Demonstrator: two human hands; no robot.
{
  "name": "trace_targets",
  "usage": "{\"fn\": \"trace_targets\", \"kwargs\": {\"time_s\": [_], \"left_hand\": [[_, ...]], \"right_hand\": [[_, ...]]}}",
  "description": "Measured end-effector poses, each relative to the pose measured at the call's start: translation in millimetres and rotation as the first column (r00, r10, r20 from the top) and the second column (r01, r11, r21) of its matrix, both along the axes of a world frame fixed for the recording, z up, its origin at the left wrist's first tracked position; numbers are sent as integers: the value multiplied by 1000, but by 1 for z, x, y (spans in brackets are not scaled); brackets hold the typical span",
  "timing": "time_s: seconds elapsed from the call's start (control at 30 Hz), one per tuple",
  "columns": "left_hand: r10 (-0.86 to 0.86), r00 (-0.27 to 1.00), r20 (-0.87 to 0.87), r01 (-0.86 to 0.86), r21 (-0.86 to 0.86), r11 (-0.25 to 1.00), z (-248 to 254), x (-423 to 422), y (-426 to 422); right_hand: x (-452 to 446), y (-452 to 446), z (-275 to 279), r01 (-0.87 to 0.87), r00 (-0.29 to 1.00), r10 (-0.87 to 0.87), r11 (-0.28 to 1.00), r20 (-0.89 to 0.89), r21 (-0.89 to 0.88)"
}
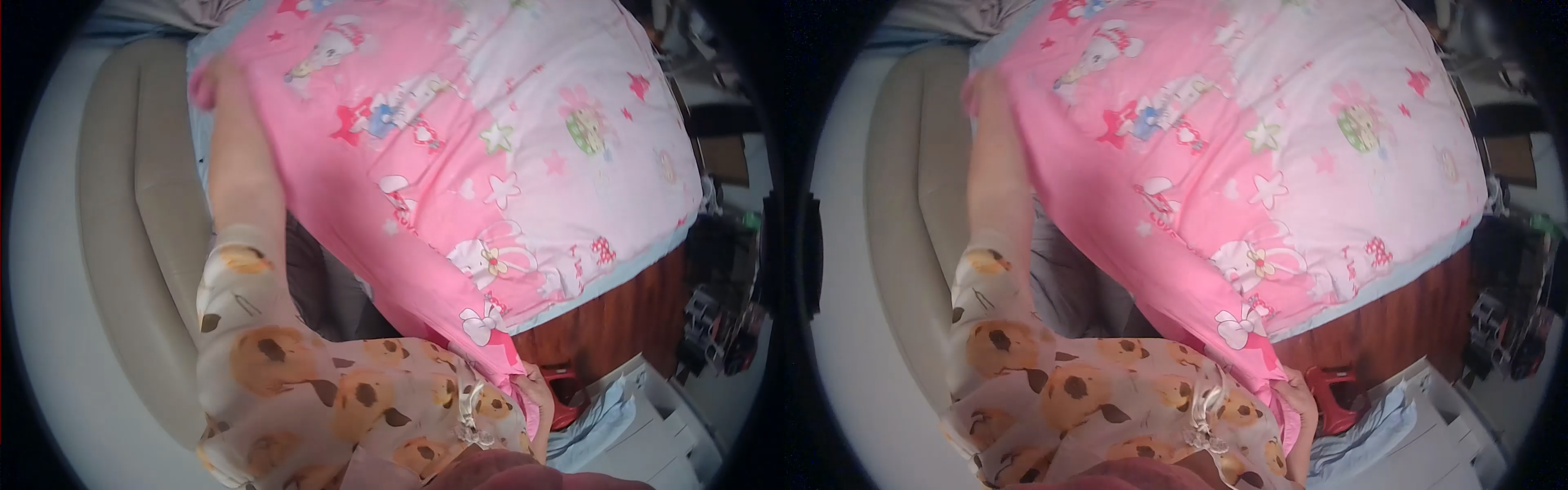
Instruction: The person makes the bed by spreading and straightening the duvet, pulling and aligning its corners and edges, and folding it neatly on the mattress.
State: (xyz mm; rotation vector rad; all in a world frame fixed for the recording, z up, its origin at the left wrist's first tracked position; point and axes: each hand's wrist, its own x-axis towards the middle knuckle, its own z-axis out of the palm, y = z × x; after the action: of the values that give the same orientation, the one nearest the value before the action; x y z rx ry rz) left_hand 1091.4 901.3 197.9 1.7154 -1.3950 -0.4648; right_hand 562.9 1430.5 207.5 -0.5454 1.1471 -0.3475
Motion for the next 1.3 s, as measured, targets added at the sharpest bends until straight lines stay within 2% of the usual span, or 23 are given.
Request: {"fn": "trace_targets", "kwargs": {"time_s": [0.1, 0.23, 0.27, 0.3, 0.33, 0.4, 0.47, 0.53, 0.57, 0.6, 0.67, 0.73, 0.8, 0.9, 0.93, 0.97, 1.07, 1.1, 1.17, 1.2, 1.23, 1.27, 1.3], "left_hand": [[-417, 871, 260, 399, 125, 909, -39, -210, -44], [-816, 441, 375, 648, 496, 578, -157, -412, 43], [-809, 459, 367, 631, 506, 588, -167, -426, 95], [-866, 411, 285, 629, 599, 496, -201, -435, 127], [-873, 411, 263, 618, 624, 479, -194, -434, 152], [-874, 418, 246, 583, 665, 466, -179, -413, 158], [-919, 339, 204, 686, 615, 389, -186, -391, 143], [-858, 399, 325, 830, 271, 488, -203, -354, 88], [-766, 628, 135, 724, 259, 639, -217, -330, 30], [-660, 736, 151, 611, 274, 743, -186, -285, -7], [-415, 866, 278, 357, 237, 904, -123, -148, -55], [-169, 924, 344, 111, 181, 977, -84, 21, -65], [70, 922, 381, -139, 157, 978, -63, 180, -25], [394, 821, 413, -510, 219, 832, -68, 351, 96], [479, 781, 402, -598, 258, 759, -76, 384, 138], [553, 745, 374, -662, 304, 685, -86, 404, 176], [707, 698, 112, -665, 469, 582, -136, 432, 250], [717, 696, -46, -601, 509, 616, -157, 434, 262], [593, 656, -467, -360, 496, 790, -211, 443, 280], [712, 691, -121, -520, 600, 608, -187, 361, 286], [741, 667, -73, -582, 570, 580, -167, 289, 293], [513, 856, 57, -480, 454, 750, -171, 265, 313], [599, 765, -236, -485, 401, 777, -178, 230, 325]], "right_hand": [[-3, 32, -9, 152, 988, -155, 983, 21, 107], [-21, 66, -19, 215, 973, -208, 973, -98, 77], [-21, 65, -15, 232, 968, -222, 970, -113, 79], [-15, 63, -7, 249, 963, -240, 966, -124, 67], [-10, 61, -7, 263, 959, -254, 963, -128, 54], [-11, 66, -17, 259, 963, -249, 960, -103, 102], [-12, 66, -30, 283, 959, -277, 949, -62, 142], [-11, 48, -30, 252, 967, -246, 961, -65, 110], [-7, 39, -27, 240, 969, -235, 967, -74, 79], [-9, 31, -25, 215, 975, -209, 974, -74, 75], [-3, 2, -15, 139, 987, -134, 989, -88, 56], [10, -34, -4, 46, 994, -45, 999, -104, 3], [29, -70, 0, -43, 991, 38, 999, -128, -33], [69, -113, -6, 97, 994, -95, 994, 52, -53], [80, -127, -5, -56, 997, 61, 993, 55, -102], [89, -136, -10, -206, 975, 216, 966, 46, -157], [107, -146, -21, -369, 927, 370, 929, 61, -35], [123, -162, -6, -403, 909, 412, 908, 69, -113], [131, -169, -6, -455, 883, 461, 887, 91, -77], [134, -170, -9, -497, 859, 498, 867, 122, -43], [137, -169, -14, -511, 843, 519, 855, 141, -90], [141, -171, -13, -516, 840, 524, 852, 142, -94], [144, -175, -11, -532, 829, 547, 835, 117, -138]]}}
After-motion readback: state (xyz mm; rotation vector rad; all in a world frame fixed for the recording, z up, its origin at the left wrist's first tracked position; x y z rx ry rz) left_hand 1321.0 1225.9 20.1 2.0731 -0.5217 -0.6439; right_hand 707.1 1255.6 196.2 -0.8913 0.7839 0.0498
